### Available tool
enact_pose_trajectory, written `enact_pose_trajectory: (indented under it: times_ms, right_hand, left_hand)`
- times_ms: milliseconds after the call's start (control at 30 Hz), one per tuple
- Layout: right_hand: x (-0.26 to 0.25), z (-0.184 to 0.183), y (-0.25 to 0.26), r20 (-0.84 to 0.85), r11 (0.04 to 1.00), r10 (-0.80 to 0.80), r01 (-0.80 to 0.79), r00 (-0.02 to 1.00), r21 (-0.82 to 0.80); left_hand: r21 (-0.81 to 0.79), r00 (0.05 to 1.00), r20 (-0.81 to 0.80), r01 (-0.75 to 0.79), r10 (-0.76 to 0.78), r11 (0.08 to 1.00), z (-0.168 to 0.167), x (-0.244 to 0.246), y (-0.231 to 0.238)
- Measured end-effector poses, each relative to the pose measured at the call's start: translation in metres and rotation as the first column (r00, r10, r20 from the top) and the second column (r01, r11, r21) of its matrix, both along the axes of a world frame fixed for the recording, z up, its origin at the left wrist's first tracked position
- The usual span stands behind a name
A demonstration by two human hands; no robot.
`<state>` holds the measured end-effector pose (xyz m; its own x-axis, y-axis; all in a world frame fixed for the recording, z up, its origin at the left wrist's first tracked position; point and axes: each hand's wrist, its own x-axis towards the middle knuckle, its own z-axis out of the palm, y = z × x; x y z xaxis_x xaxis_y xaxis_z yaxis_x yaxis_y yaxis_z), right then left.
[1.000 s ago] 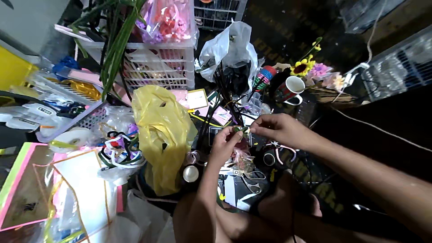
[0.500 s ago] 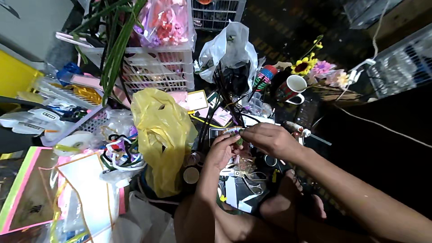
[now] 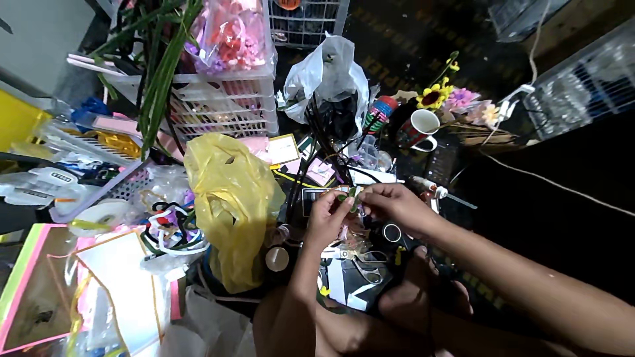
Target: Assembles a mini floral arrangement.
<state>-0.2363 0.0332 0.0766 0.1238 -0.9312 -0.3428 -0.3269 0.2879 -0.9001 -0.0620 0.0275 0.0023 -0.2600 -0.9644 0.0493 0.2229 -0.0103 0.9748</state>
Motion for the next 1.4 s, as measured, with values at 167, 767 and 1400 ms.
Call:
enact_pose_trajectory:
  times_ms: [167,767,1400]
  right_hand:
    - [-0.023,-0.022,-0.005,-0.731,0.397,0.029,-0.679,0.681,-0.617]
    - [-0.017,-0.015,-0.004,-0.73,0.334,0.057,-0.702,0.681,-0.629]
    - [-0.006,-0.016,-0.004,-0.626,0.37,0.113,-0.617,0.772,-0.694]
  left_hand:
    - [0.145,0.994,-0.104,0.043,-0.028,0.988,0.001,0.004,-0.002]
    - [0.166,0.99,-0.125,0.084,-0.063,0.983,-0.003,0.006,-0.001]
    - [0.208,0.952,-0.306,0.085,-0.018,0.974,-0.002,0.003,0.001]
